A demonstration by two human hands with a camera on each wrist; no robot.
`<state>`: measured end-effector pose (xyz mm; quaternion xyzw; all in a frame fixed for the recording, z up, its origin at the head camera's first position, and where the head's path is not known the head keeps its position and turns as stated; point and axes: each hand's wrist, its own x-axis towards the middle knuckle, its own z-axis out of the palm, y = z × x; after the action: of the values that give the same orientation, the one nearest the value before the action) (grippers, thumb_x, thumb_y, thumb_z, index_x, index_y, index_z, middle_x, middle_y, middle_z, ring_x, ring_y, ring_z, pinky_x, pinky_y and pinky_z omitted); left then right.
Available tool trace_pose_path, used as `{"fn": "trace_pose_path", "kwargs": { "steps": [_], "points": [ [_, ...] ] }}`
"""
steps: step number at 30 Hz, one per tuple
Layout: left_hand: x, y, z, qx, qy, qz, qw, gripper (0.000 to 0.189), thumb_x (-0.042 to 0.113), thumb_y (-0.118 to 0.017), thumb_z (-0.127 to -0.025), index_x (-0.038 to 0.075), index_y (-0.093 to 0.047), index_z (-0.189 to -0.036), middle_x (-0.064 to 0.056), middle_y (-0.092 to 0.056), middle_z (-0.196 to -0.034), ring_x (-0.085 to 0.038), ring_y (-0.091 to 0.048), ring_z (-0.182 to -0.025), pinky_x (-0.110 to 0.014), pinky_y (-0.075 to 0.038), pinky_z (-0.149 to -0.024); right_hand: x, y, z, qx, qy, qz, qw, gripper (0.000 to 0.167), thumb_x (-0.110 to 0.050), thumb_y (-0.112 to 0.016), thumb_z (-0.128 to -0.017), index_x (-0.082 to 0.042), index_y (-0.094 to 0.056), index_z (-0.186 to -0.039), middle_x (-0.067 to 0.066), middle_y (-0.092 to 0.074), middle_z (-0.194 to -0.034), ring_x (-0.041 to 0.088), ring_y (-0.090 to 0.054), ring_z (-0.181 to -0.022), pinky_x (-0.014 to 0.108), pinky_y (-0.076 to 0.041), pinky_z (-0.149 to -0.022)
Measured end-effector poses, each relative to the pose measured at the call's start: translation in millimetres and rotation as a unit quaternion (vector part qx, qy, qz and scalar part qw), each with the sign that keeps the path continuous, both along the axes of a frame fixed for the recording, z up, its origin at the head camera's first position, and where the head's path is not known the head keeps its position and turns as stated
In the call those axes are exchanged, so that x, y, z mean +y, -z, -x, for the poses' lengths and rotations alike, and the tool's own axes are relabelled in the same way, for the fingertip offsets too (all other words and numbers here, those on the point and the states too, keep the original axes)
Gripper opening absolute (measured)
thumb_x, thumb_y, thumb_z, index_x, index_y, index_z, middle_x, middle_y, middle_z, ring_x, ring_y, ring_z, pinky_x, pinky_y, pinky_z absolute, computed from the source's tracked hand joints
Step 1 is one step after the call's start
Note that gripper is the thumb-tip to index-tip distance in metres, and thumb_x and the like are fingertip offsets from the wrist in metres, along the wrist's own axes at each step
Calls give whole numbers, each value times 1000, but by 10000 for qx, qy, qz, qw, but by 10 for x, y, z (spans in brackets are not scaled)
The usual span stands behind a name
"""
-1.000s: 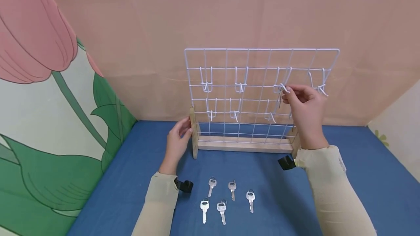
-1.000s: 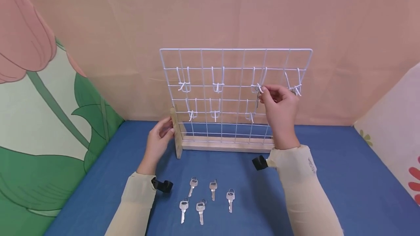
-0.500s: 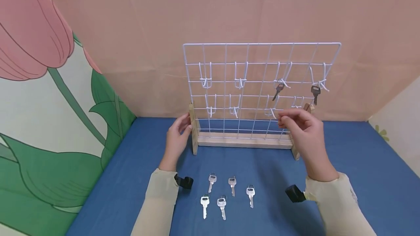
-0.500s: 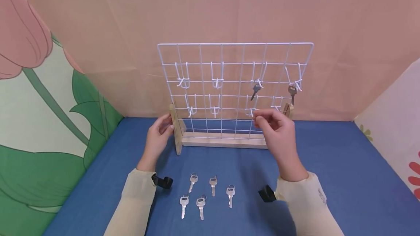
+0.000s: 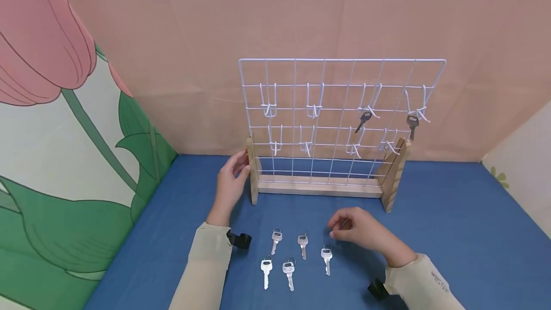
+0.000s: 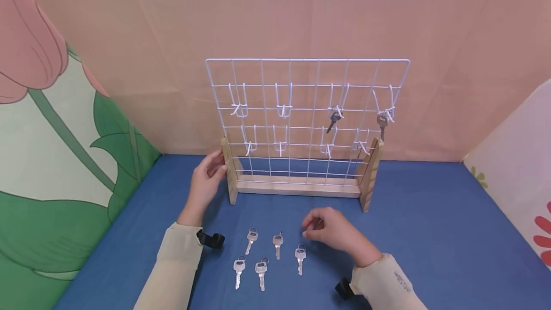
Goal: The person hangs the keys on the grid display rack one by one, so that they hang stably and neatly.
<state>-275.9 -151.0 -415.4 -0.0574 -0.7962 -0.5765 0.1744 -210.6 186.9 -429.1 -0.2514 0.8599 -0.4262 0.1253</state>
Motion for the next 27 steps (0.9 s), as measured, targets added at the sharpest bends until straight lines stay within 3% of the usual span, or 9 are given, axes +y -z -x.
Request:
{"fn": "trace_pose_path", "kwargs": {
  "steps": [6,14,27],
  "points": [
    [-7,30,-6,-17,48,96,9999,47,0,-60,-100,5,-53,-146,-19,-60,-139,-34,-60,-126,-46,-52,-102,-93,165,-93,-440,-169,-364,9982,13,-7,-83,-81,-5,-72,-88,-5,-62,-74,8,-56,-66,23,-48,-56],
    [-27,36,-2,99,11,91,9999,46,0,-61,-100,5,-53,-145,-19,-61,-137,-35,-60,-125,-47,-53,-100,-139,178,-86,-232,-270,-483,9982,15,-2,-83,-78,-8,-69,-79,-7,-61,-69,5,-54,-63,23,-47,-55],
    [-17,10,-12,113,56,99,9999,47,0,-61,-100,5,-52,-146,-20,-60,-138,-35,-60,-124,-47,-54,-99,-134,150,-77,-217,-538,-560,9967,14,0,-72,-89,-9,-69,-79,-7,-60,-70,5,-51,-62,23,-45,-55]
  ]
}}
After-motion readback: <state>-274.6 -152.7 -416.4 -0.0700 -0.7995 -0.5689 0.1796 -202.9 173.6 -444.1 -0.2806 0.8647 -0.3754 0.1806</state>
